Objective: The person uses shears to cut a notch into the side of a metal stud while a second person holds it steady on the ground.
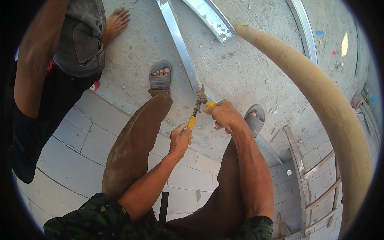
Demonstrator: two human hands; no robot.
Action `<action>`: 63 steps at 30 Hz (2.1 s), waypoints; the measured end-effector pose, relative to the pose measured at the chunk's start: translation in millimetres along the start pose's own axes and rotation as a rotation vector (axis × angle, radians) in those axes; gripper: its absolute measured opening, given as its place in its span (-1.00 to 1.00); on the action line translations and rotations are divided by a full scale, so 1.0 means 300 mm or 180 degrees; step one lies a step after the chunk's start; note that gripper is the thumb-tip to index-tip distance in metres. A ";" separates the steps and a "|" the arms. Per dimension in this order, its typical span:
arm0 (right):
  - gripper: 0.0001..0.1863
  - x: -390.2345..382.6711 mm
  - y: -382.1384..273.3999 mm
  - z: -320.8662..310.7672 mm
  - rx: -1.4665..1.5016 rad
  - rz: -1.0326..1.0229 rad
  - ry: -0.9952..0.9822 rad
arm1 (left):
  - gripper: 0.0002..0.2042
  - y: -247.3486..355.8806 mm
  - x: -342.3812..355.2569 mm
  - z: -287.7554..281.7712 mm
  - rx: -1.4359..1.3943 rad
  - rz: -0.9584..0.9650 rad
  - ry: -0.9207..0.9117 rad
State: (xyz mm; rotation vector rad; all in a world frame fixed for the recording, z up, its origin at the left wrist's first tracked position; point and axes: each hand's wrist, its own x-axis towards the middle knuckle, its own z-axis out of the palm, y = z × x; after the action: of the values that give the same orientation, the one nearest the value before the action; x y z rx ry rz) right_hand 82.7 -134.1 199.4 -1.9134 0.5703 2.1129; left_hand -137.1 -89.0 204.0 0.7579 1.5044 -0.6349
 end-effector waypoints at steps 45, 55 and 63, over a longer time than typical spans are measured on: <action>-0.63 0.117 0.242 0.316 0.2847 0.0366 -0.1121 | 0.05 0.027 0.093 0.025 -0.1005 -0.0744 0.1291; -0.54 0.094 0.234 0.342 0.2998 0.0406 -0.1052 | 0.12 0.592 0.530 0.113 -0.0342 0.1097 0.0641; -0.59 0.110 0.238 0.340 0.2939 0.0392 -0.1131 | -0.52 0.537 0.600 0.102 -0.0416 0.1093 0.1012</action>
State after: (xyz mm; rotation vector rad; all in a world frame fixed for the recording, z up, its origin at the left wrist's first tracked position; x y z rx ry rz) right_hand -42.9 -156.5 183.1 -0.9890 1.2993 1.6985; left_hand 5.3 4.8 30.4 1.0209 1.6326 -0.1603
